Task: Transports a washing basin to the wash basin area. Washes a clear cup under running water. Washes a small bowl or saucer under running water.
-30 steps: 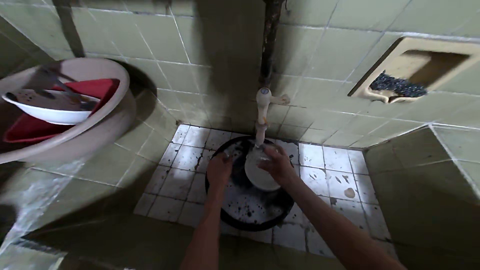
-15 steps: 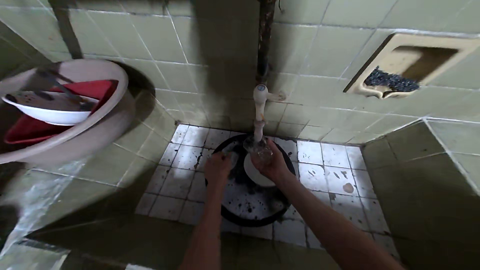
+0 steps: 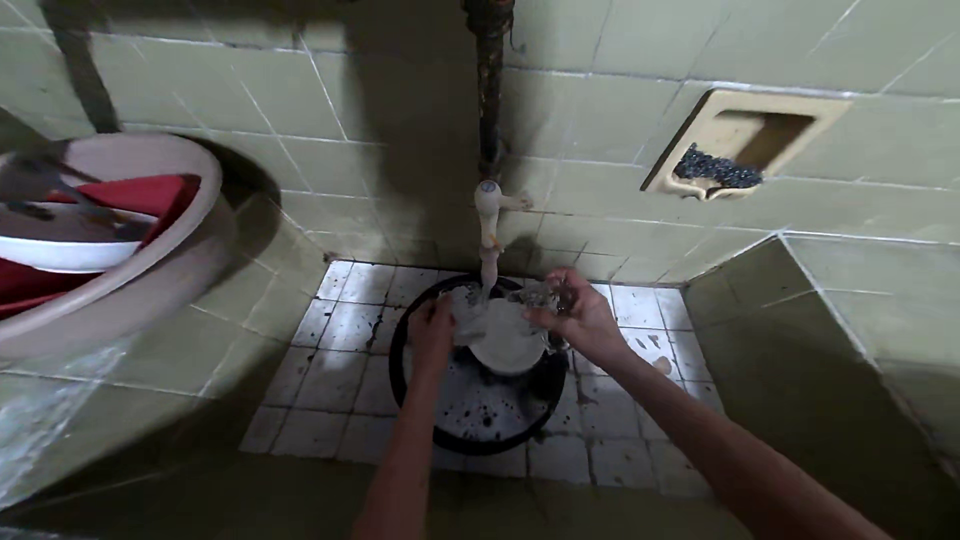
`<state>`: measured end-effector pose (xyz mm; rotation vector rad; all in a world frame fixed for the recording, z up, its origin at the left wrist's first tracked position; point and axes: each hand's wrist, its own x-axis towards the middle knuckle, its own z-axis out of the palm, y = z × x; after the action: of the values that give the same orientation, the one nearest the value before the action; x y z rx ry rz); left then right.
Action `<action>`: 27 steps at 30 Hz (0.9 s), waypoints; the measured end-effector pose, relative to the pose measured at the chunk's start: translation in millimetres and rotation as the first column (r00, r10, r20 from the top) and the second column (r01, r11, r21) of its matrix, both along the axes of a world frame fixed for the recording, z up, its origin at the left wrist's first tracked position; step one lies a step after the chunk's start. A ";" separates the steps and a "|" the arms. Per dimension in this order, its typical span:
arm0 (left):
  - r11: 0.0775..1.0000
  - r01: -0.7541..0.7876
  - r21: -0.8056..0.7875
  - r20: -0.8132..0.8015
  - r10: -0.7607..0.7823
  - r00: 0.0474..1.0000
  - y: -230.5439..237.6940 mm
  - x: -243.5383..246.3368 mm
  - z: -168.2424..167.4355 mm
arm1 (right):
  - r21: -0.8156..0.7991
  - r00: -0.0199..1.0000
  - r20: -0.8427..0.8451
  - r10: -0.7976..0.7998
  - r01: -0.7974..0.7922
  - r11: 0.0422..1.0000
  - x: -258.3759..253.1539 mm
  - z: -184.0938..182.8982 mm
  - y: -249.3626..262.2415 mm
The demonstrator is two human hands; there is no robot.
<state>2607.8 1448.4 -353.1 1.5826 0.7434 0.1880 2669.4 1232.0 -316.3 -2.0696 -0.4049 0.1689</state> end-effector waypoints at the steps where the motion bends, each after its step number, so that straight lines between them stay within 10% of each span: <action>1: 0.999 0.039 -0.028 -0.010 -0.039 0.999 -4.1 0.2 -0.1 | -0.067 0.996 0.083 0.027 -0.021 0.998 -1.7 1.9 -7.1; 9: 0.981 0.171 -0.088 -0.058 -0.176 0.983 -27.4 7.4 -14.5 | -0.464 0.872 0.433 0.229 -0.003 0.886 -54.9 12.4 -73.8; 27: 0.940 0.325 0.108 -0.298 -0.281 0.912 -20.3 39.2 -38.6 | -0.517 0.889 0.457 0.029 0.239 0.822 -150.2 34.2 -206.5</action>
<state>2647.0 1428.1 -391.7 1.8764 0.6974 -0.2162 2519.2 1025.5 -282.1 -2.7239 -0.5617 -0.3106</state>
